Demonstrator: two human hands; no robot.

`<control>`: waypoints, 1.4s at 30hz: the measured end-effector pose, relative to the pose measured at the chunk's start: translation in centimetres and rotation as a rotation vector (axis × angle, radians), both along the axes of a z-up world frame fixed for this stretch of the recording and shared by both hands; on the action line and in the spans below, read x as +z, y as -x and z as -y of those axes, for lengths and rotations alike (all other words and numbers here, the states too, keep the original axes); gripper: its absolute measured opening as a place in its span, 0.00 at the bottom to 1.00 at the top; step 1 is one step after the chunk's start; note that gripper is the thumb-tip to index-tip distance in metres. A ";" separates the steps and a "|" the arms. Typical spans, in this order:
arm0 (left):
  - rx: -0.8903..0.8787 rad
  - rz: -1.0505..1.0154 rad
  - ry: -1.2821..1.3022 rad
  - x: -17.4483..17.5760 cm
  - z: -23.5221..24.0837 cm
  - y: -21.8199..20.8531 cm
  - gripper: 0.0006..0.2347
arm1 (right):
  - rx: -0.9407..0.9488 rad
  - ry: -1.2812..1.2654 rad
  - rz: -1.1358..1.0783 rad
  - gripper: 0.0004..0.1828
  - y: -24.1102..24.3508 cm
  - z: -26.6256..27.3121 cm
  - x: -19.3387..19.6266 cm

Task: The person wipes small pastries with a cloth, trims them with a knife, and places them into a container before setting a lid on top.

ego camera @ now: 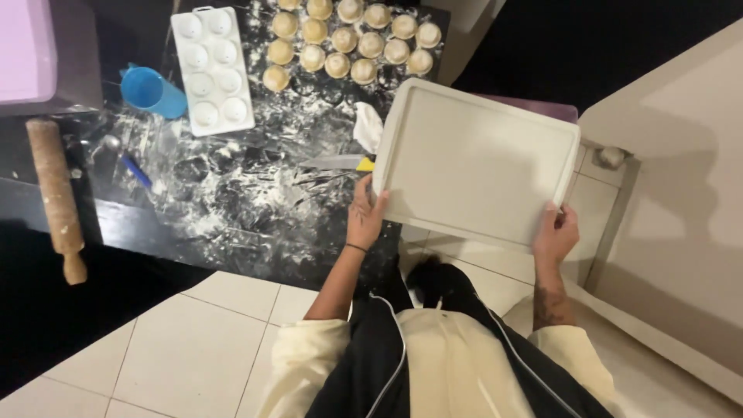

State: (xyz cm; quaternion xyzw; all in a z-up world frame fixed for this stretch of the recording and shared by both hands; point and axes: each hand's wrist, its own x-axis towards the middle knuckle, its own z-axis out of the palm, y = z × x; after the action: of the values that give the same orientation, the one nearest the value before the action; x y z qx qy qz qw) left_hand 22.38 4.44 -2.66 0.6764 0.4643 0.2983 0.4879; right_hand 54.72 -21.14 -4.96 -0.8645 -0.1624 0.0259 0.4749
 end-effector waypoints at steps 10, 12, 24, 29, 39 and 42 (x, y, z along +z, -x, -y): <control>0.071 0.113 0.274 -1.1 3.7 -15.8 0.23 | 0.075 0.189 0.193 0.19 -16.1 0.4 -6.2; 0.057 0.038 0.311 -4.8 5.0 -18.8 0.22 | 0.018 0.246 0.054 0.20 -18.9 1.0 -8.1; 0.188 -0.419 0.452 -23.8 6.1 -26.6 0.19 | 0.141 0.313 0.062 0.18 -27.2 1.6 -22.4; 0.194 -0.505 0.264 -29.3 7.1 -27.0 0.18 | 0.132 0.311 0.018 0.18 -27.1 0.6 -24.4; 0.191 -0.522 0.371 -29.5 7.8 -23.4 0.22 | 0.215 0.316 -0.019 0.19 -24.9 -0.1 -23.2; 0.167 -0.446 0.611 -27.8 6.8 -23.5 0.22 | 0.161 0.361 -0.114 0.20 -24.6 -0.6 -22.2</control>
State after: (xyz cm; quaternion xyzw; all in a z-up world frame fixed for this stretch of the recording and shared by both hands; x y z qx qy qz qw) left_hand 45.89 -2.34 -30.47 0.5079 0.6798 0.0304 0.5282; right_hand 79.29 -20.55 -27.13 -0.9169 -0.1968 0.1414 0.3170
